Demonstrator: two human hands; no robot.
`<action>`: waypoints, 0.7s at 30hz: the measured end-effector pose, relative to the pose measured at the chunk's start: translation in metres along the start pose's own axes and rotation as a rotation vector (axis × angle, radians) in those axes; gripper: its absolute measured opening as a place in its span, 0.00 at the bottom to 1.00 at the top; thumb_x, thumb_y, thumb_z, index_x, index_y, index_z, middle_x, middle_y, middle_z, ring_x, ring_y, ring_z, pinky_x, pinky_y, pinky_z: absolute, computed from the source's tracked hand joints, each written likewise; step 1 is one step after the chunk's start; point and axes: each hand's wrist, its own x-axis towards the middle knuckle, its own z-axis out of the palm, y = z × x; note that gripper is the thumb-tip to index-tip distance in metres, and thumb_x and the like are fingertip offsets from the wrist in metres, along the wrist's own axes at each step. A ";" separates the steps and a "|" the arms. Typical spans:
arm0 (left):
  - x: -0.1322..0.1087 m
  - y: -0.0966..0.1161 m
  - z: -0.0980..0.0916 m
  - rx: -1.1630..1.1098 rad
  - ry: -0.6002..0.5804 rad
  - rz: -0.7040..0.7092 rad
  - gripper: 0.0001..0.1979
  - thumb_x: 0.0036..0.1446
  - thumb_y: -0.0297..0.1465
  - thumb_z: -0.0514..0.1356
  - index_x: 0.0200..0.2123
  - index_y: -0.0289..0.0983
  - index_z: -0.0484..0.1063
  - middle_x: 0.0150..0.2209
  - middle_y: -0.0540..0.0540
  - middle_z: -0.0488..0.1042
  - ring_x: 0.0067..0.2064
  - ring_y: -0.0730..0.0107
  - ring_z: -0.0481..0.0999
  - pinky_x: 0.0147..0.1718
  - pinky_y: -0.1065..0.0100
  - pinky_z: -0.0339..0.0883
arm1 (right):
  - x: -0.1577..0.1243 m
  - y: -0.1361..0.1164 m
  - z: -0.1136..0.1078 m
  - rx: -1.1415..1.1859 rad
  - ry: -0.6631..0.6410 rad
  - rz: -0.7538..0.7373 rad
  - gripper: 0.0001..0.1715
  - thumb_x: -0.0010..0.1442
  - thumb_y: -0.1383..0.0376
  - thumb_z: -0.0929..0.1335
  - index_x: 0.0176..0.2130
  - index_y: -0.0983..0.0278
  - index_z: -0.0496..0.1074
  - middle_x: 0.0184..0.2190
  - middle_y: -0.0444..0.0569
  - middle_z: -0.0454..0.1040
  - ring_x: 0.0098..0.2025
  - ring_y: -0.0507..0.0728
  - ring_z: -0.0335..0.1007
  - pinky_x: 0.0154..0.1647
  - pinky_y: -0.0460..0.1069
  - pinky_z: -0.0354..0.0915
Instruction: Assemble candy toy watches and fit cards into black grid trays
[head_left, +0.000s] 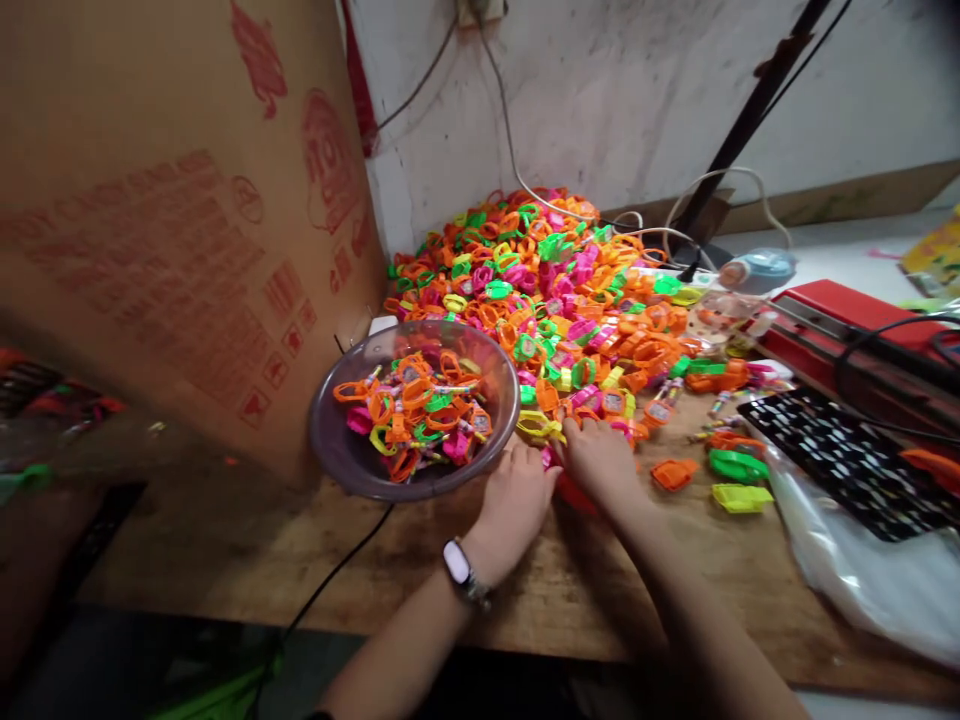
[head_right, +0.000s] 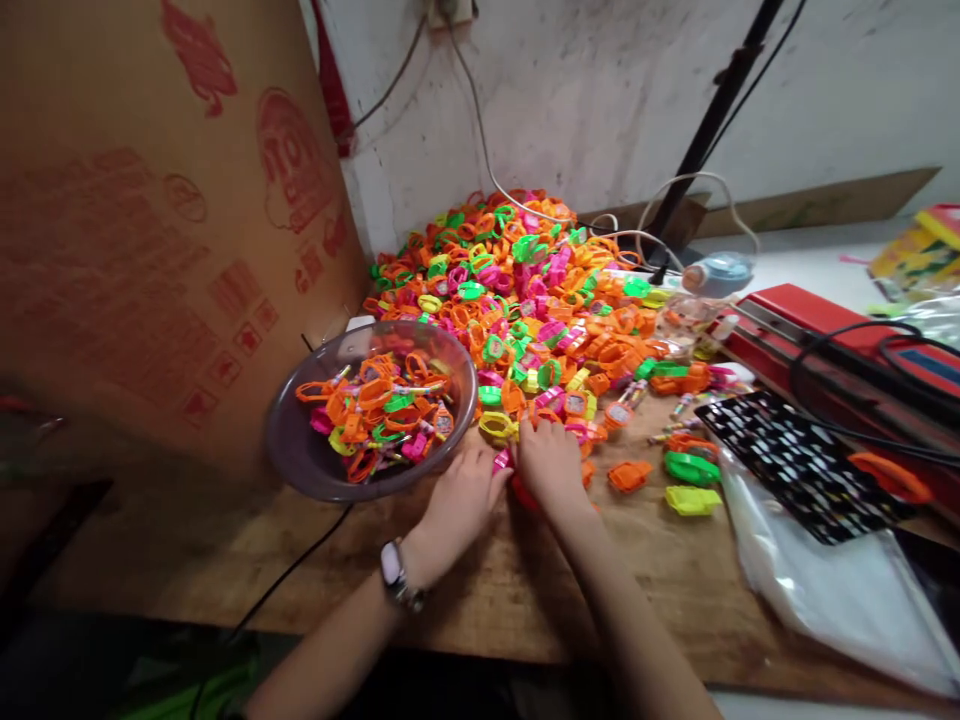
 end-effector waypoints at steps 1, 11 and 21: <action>0.004 0.000 0.010 -0.028 -0.014 -0.052 0.08 0.61 0.28 0.56 0.40 0.29 0.72 0.40 0.32 0.75 0.46 0.50 0.74 0.47 0.51 0.70 | 0.000 -0.002 -0.001 0.002 -0.002 0.038 0.20 0.67 0.62 0.58 0.50 0.71 0.68 0.45 0.66 0.73 0.49 0.68 0.69 0.43 0.54 0.59; -0.007 -0.022 0.011 -0.516 0.041 -0.164 0.01 0.54 0.26 0.59 0.30 0.36 0.69 0.41 0.42 0.74 0.41 0.63 0.76 0.43 0.61 0.72 | 0.020 0.007 -0.012 0.058 -0.108 0.190 0.16 0.62 0.71 0.61 0.50 0.73 0.65 0.38 0.61 0.77 0.42 0.61 0.75 0.37 0.49 0.62; -0.046 0.007 -0.037 -1.417 0.057 -0.652 0.28 0.43 0.36 0.70 0.46 0.35 0.66 0.40 0.45 0.74 0.38 0.71 0.76 0.35 0.70 0.74 | -0.006 -0.021 -0.002 0.112 -0.023 -0.136 0.15 0.62 0.75 0.58 0.39 0.70 0.73 0.44 0.65 0.72 0.48 0.64 0.68 0.44 0.54 0.63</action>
